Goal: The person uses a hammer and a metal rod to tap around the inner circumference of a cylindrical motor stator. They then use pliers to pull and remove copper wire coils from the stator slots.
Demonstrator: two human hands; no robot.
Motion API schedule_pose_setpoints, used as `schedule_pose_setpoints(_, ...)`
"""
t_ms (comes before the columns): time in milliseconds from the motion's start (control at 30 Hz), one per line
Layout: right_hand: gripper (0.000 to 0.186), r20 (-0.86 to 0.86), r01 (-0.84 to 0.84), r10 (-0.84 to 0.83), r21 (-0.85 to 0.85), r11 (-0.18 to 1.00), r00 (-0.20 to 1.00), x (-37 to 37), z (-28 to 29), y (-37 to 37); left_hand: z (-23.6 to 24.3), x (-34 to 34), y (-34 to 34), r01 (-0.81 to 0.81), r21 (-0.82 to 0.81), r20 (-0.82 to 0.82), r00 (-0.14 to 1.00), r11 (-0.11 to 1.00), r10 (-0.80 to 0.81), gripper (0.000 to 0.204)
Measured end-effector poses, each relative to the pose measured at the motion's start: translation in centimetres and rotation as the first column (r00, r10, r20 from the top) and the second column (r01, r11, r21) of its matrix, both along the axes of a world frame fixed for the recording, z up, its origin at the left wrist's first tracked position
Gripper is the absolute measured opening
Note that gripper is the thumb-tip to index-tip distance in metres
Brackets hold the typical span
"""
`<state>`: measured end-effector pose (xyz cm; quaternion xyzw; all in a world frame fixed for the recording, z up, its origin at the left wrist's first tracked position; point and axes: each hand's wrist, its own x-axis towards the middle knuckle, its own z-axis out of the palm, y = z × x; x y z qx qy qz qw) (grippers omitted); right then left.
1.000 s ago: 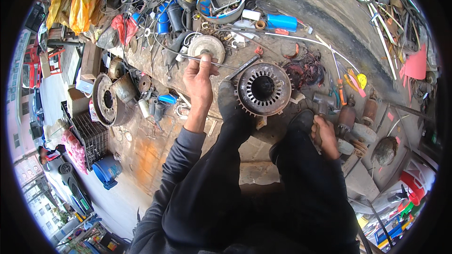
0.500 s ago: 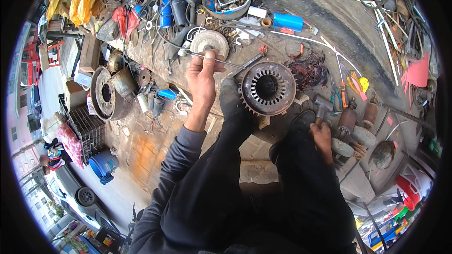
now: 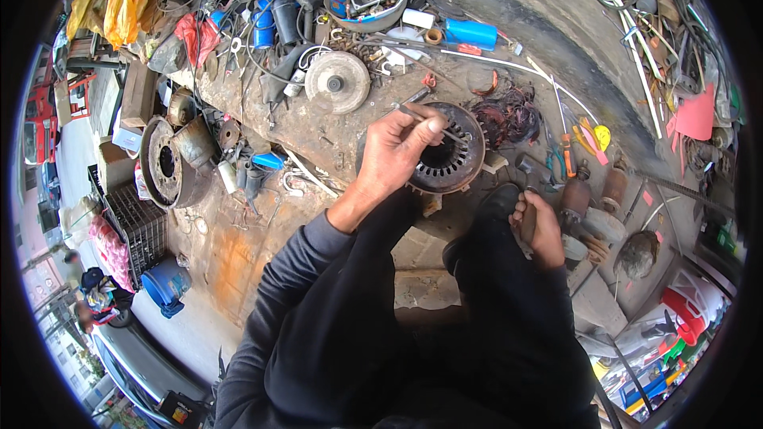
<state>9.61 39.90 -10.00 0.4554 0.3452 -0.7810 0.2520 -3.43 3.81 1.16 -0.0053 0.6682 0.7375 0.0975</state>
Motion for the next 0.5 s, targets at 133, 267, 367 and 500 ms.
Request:
schedule_pose_setpoints(133,0.018,-0.005,0.098,-0.1,-0.174,0.98,0.995,-0.5,0.8,0.5,-0.1,0.3,0.9,0.075,-0.149,-0.086,0.992,0.986,-0.089,0.021)
schedule_pose_setpoints(267,0.018,0.077,0.203,-0.188,-0.391,0.898,0.979,-1.1,1.3,0.7,-0.1,0.4,1.1,0.055,-0.294,-0.188,0.976,0.954,-0.114,0.02)
schedule_pose_setpoints(367,0.018,0.067,0.202,-0.193,-0.464,0.863,0.979,-1.1,1.0,1.0,0.1,0.4,1.1,0.037,-0.349,-0.215,0.969,0.937,-0.118,0.019)
schedule_pose_setpoints(500,0.019,0.076,0.215,-0.206,-0.512,0.832,0.976,-1.0,0.4,1.2,0.2,0.3,1.3,0.021,-0.359,-0.263,0.957,0.933,-0.122,0.016)
